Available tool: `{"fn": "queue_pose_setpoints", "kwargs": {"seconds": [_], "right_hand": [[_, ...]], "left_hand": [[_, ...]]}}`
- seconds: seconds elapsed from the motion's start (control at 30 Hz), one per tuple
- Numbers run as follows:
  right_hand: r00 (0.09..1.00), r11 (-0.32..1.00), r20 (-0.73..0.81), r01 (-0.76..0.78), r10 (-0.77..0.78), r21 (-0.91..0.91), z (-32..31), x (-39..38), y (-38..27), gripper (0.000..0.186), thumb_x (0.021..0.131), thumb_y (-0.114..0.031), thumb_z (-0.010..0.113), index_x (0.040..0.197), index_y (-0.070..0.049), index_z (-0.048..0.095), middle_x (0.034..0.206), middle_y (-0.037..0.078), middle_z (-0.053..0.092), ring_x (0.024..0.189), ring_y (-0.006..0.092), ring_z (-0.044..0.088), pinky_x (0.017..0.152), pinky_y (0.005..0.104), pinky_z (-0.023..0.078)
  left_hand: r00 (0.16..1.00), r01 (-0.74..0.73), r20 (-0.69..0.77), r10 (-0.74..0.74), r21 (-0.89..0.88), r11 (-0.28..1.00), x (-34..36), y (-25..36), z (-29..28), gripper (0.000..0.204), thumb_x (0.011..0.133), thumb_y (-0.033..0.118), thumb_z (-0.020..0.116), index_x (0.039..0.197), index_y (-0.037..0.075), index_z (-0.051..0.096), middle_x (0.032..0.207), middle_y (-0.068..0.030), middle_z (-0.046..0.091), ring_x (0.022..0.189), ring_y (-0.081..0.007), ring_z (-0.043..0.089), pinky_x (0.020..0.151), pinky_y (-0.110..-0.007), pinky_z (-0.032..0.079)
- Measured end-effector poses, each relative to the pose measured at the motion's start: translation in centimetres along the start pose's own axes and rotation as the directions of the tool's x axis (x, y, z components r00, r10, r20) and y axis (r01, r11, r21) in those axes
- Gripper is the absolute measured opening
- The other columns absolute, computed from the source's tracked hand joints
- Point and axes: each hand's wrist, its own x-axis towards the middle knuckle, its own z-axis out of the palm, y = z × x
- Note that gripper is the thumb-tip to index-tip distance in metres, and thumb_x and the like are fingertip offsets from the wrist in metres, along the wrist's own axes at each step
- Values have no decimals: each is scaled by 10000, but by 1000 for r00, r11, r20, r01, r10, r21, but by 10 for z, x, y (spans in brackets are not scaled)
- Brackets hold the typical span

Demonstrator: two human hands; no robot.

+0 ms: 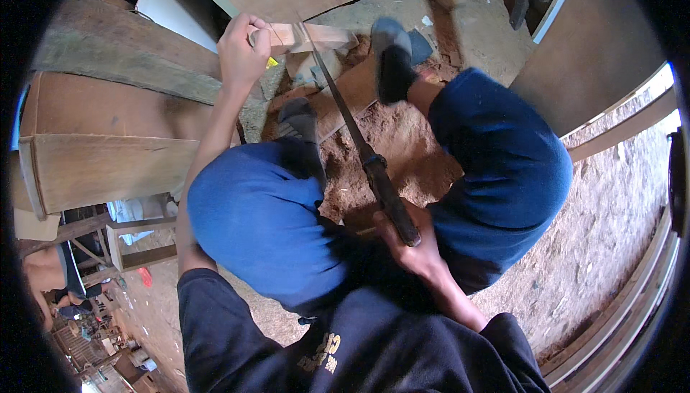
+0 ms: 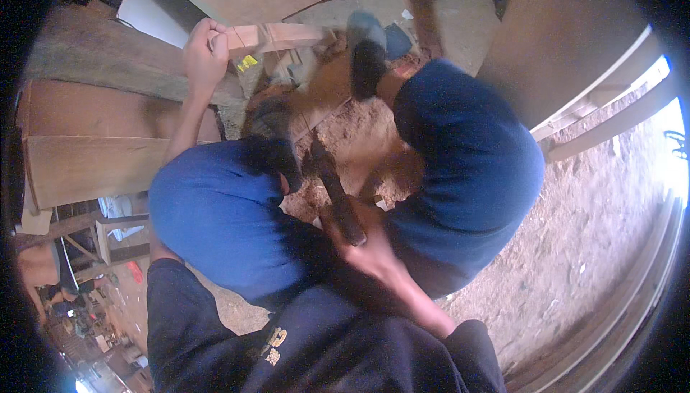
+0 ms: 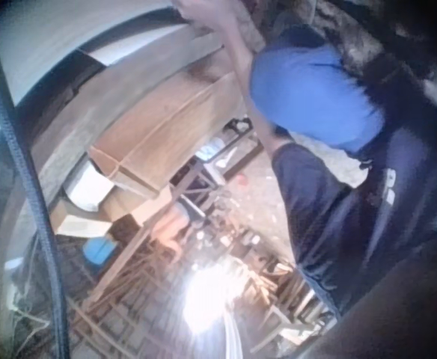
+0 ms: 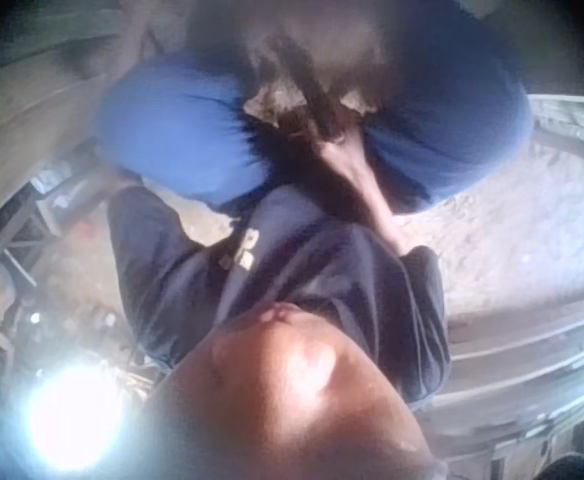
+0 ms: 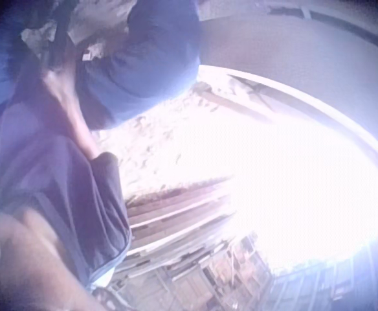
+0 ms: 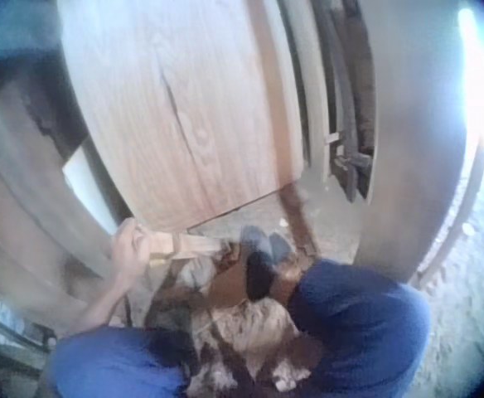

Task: The person uses a hand saw to cut a small wooden plank placed on a larger wooden surface. They hold the plank steady with one hand and saw with the other, producing sawdust as they cut through the wood.

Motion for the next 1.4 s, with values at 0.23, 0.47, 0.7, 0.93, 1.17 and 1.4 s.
{"fn": "queue_pose_setpoints", "kwargs": {"seconds": [0.23,0.47,0.7,0.93,1.17,1.4], "right_hand": [[1000,999,-1,-24,24,32,-13,9,-8,151,869,-130,669,820,-28,569,612,-7,491,552,87,446,509,286,387],[1000,1000,14,-7,7,13,-17,19,-19,165,863,-110,673,778,-42,549,579,-7,468,520,76,425,483,272,366],[992,993,36,-119,119,8,-14,24,-33,103,855,-90,664,892,-18,600,665,62,570,579,118,526,543,298,441],[987,988,62,-150,148,33,-7,33,-37,88,864,-57,644,932,-11,613,703,27,583,643,71,501,557,271,438],[959,960,66,-274,277,-51,-9,16,-62,71,863,-65,647,883,-9,609,679,63,592,622,71,536,528,279,452],[982,982,-8,-187,187,-23,1,61,-56,76,880,-42,627,925,6,589,737,75,591,660,98,522,578,285,450]], "left_hand": [[998,-60,-25,60,2,998,33,-20,9,154,794,136,562,810,-12,601,782,-192,638,733,-362,638,679,-405,504],[1000,-16,8,16,-1,1000,47,-38,14,169,826,166,574,842,6,625,806,-192,656,762,-366,652,690,-396,508],[999,6,35,-7,42,999,65,-60,10,207,870,214,570,883,14,620,744,-142,636,710,-233,625,686,-333,483],[998,-64,21,63,6,998,47,-50,10,175,858,177,561,869,12,621,796,-123,652,739,-236,634,715,-335,492],[998,53,20,-54,38,998,32,-50,13,148,832,144,564,856,5,610,815,-139,651,785,-256,655,737,-339,504],[998,-65,13,66,-46,997,34,16,15,81,765,28,475,716,-32,501,693,-178,500,647,-312,537,597,-378,424]]}}
